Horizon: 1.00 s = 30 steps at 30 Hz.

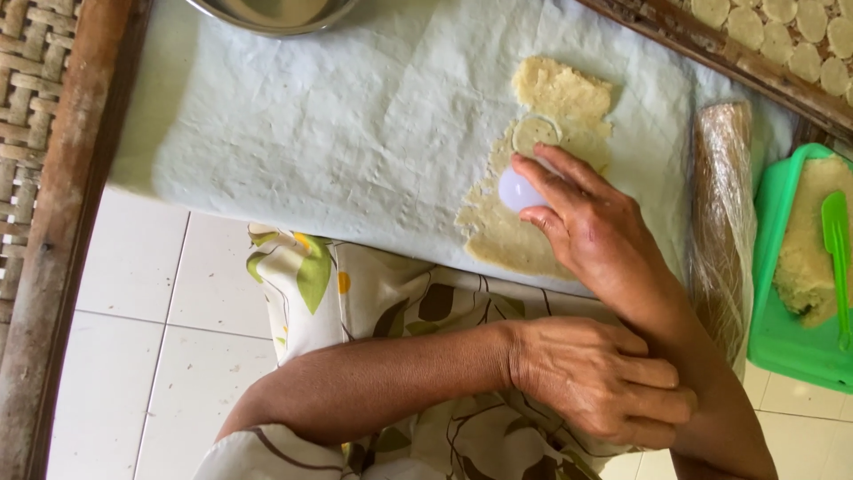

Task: Rolling out dough and cutting it into small circles using a circular cutter/cap.

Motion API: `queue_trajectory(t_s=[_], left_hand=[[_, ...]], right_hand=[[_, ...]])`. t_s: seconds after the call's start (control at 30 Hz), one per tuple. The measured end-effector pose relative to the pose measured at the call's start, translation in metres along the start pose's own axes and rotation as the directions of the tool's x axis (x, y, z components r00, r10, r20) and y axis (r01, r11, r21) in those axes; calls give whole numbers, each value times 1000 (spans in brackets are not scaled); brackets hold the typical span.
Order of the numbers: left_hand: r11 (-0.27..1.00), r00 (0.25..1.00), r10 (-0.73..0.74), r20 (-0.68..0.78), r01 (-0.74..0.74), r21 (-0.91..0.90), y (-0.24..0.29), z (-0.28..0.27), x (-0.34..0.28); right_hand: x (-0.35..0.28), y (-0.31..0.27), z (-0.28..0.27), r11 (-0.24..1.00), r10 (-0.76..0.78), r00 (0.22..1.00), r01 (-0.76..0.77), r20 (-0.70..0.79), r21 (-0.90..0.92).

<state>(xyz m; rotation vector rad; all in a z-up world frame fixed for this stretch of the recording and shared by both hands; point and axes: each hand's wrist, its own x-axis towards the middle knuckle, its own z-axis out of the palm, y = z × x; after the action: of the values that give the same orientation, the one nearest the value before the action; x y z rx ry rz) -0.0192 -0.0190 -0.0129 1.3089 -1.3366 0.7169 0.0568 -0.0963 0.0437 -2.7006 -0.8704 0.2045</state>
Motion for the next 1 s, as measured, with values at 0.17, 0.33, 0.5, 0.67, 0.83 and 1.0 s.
queue_trajectory(t_s=[0.17, 0.33, 0.5, 0.67, 0.83, 1.0], left_hand=[[1000, 1000, 9, 9, -9, 23, -3, 1, -2], [1000, 1000, -1, -21, 1, 10, -4, -3, 1], [1000, 1000, 9, 13, -9, 14, -5, 1, -2], [1000, 999, -3, 40, 2, 21, -2, -2, -2], [1000, 1000, -8, 27, 9, -21, -4, -3, 1], [1000, 998, -5, 56, 6, -21, -6, -1, -2]], right_hand=[[2, 8, 3, 1000, -13, 1000, 13, 18, -13], [4, -1, -2, 999, 18, 1000, -18, -4, 28], [2, 21, -4, 998, 49, 999, -50, 11, 36], [-31, 47, -37, 998, 63, 985, -67, -162, -20], [-40, 20, -29, 979, 199, 977, -202, -69, -38], [-42, 28, -15, 990, 138, 989, -138, -60, -2]])
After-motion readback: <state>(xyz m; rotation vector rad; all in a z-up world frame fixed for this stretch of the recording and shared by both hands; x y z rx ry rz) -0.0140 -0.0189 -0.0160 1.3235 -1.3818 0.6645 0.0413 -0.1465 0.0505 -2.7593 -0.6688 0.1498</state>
